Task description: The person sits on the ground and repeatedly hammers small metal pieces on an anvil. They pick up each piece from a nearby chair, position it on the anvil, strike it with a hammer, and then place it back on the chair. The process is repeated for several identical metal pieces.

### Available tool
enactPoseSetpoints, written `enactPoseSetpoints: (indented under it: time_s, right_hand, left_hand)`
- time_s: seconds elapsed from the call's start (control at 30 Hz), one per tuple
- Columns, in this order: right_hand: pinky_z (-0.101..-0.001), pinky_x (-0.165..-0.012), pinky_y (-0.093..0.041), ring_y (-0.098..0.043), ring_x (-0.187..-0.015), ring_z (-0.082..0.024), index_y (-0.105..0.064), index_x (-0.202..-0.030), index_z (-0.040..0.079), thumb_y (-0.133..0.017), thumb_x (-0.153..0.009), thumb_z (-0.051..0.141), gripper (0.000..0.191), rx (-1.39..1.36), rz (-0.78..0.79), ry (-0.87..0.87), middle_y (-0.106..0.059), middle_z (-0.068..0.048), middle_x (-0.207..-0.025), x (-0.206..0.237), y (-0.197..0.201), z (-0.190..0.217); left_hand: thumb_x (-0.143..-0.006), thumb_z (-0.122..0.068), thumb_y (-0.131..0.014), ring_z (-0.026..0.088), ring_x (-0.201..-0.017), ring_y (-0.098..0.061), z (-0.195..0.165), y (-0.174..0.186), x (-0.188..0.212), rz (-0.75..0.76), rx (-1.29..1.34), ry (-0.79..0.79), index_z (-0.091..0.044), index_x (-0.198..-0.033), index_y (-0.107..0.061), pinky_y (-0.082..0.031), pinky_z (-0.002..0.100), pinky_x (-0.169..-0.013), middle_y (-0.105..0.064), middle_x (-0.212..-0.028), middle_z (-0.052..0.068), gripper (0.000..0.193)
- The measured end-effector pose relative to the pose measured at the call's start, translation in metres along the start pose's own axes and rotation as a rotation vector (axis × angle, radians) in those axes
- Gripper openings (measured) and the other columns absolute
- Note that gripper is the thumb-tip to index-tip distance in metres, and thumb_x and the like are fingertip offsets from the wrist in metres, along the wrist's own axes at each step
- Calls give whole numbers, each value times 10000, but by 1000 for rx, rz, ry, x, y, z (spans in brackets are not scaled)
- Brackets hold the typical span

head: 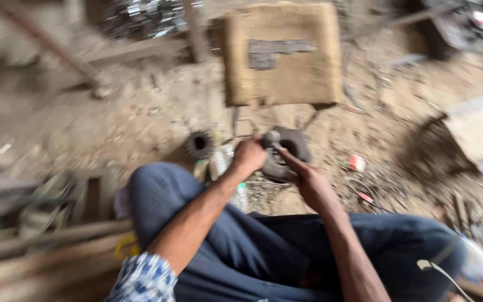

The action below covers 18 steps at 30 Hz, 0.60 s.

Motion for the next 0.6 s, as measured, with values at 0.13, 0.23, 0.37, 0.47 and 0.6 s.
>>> enactPoseSetpoints:
  time_s: [0.13, 0.23, 0.37, 0.47, 0.6]
  right_hand:
    - [-480, -840, -548, -681, -1045, -403, -484, -1515, 309, -633, -936, 82, 639, 31, -3, -26, -708, -188, -1205, 4, 0, -12]
    - [-495, -834, -538, -682, -967, -386, -475, -1521, 329, -624, -960, 112, 619, 51, 70, -143, -717, -168, -1099, 5, -3, -17]
    - [-503, -762, -521, -665, -847, -367, -461, -1530, 354, -600, -981, 133, 608, 81, 75, -193, -675, -160, -978, -7, 1, -22]
    - [-490, -686, -507, -641, -769, -332, -442, -1543, 380, -561, -1001, 132, 608, 144, 33, -184, -635, -138, -903, -9, 3, -21]
    - [-468, -603, -499, -616, -678, -294, -395, -1547, 439, -510, -1046, 215, 561, 266, 94, -249, -593, -106, -853, -10, -1, -29]
  left_hand:
    - [-817, -126, -590, 483, -931, -676, -15, 25, 11, -28, 138, -61, -47, -1020, -690, -546, 551, -820, -719, -935, 264, 240]
    - [-858, -157, -595, 482, -936, -677, -20, 34, 16, 6, 72, -26, -54, -1064, -680, -550, 550, -812, -715, -954, 268, 245]
    - [-900, -178, -593, 454, -942, -707, -24, 44, 2, 62, 7, 5, -56, -1107, -659, -564, 529, -831, -735, -965, 255, 249]
    - [-938, -222, -597, 424, -937, -724, -24, 48, 0, 107, -7, 69, -93, -1149, -665, -569, 514, -831, -746, -970, 232, 256]
    - [-969, -285, -597, 392, -923, -733, -29, 54, 2, 141, -48, 142, -168, -1177, -680, -575, 501, -785, -750, -978, 195, 253]
Point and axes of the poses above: each hand's wrist, its own x-axis away from the middle knuckle, its own y-axis out of the back of the hand, z = x × y, the point moved 7 cm from there along -x, towards the middle knuckle
